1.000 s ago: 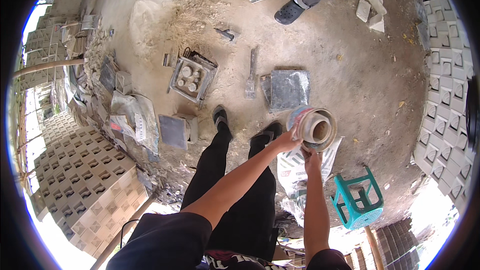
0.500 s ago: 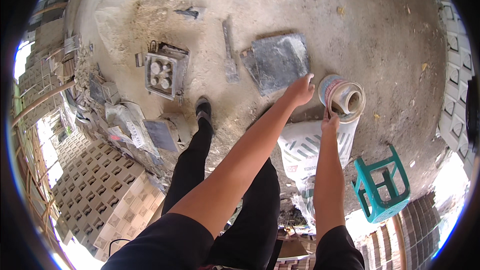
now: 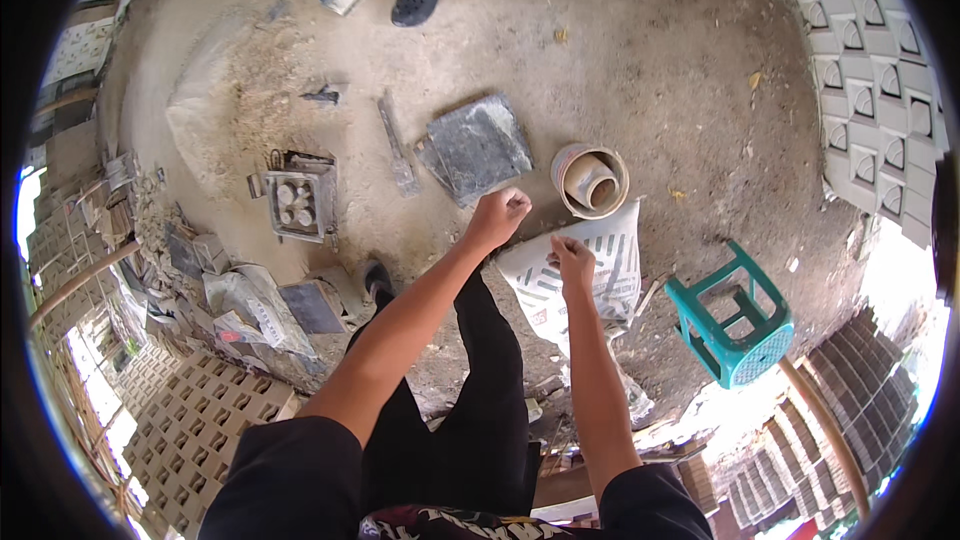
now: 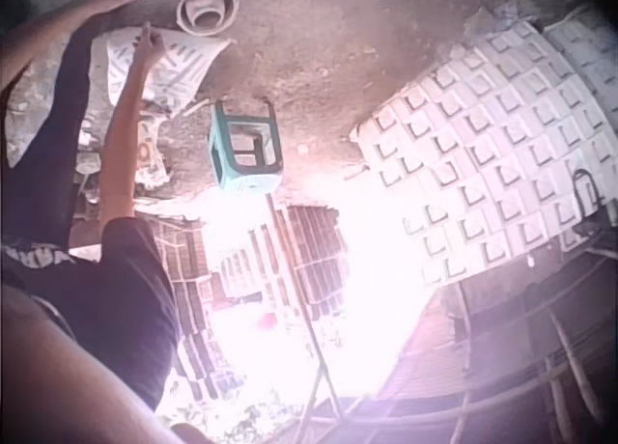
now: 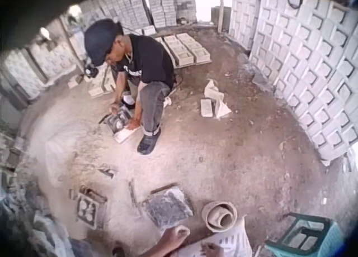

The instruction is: The person fills a metal mold with dry concrete mix, levels the surface with a small board, and uses a metal rod to pack the material into cylindrical indentations.

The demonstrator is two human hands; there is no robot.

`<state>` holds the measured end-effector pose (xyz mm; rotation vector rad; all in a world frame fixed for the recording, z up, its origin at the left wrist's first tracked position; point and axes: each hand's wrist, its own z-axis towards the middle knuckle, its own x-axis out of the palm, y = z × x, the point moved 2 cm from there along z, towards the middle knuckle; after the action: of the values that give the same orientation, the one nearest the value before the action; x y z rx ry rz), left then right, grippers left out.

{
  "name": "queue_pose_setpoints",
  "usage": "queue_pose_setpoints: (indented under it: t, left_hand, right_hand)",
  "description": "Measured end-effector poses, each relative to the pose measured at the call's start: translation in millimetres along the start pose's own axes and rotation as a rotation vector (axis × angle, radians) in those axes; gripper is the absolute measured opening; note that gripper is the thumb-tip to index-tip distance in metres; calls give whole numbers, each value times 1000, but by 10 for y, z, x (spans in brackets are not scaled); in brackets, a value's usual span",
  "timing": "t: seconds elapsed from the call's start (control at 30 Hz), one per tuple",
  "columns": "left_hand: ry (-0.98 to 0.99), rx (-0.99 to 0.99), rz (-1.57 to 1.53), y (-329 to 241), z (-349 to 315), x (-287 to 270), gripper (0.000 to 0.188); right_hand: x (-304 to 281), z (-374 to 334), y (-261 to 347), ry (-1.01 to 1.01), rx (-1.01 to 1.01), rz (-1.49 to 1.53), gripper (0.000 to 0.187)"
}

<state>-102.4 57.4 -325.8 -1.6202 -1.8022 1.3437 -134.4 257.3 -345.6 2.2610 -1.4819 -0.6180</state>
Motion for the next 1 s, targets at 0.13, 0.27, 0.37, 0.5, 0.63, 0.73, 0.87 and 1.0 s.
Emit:
queue_pose_setpoints:
  t: [0.13, 0.27, 0.37, 0.5, 0.63, 0.73, 0.87, 1.0]
  left_hand:
    - [55, 9, 38, -987, -663, -1003, 22]
    - [-88, 81, 20, -1521, -1567, -1819, 24]
    - [-158, 92, -40, -1791, -2337, -2206, 25]
    - [-378, 160, -140, -2021, -3395, -2568, 18]
    - [-584, 151, -252, -1752, -4497, -2862, 17]
    - [-741, 95, -273, -1456, -5168, -3140, 19]
    - [-1000, 93, -412, -990, -5872, -3533, 20]
    - [-1107, 126, -510, -1020, -6123, -4002, 17]
  right_hand:
    - [17, -914, 701, 107, -232, -143, 36]
    - [212, -1927, 1285, 318, -363, -189, 45]
    - [338, -2902, 1800, 468, -476, -210, 39]
    - [613, -4035, 2114, 796, -511, 179, 34]
    - [1204, -4529, 1990, 449, -1025, -643, 33]
    - [1549, -4607, 1677, 634, -946, -561, 31]
    - [2044, -5214, 1533, 698, -970, -671, 26]
    - [2508, -5750, 1554, 865, -1052, -363, 21]
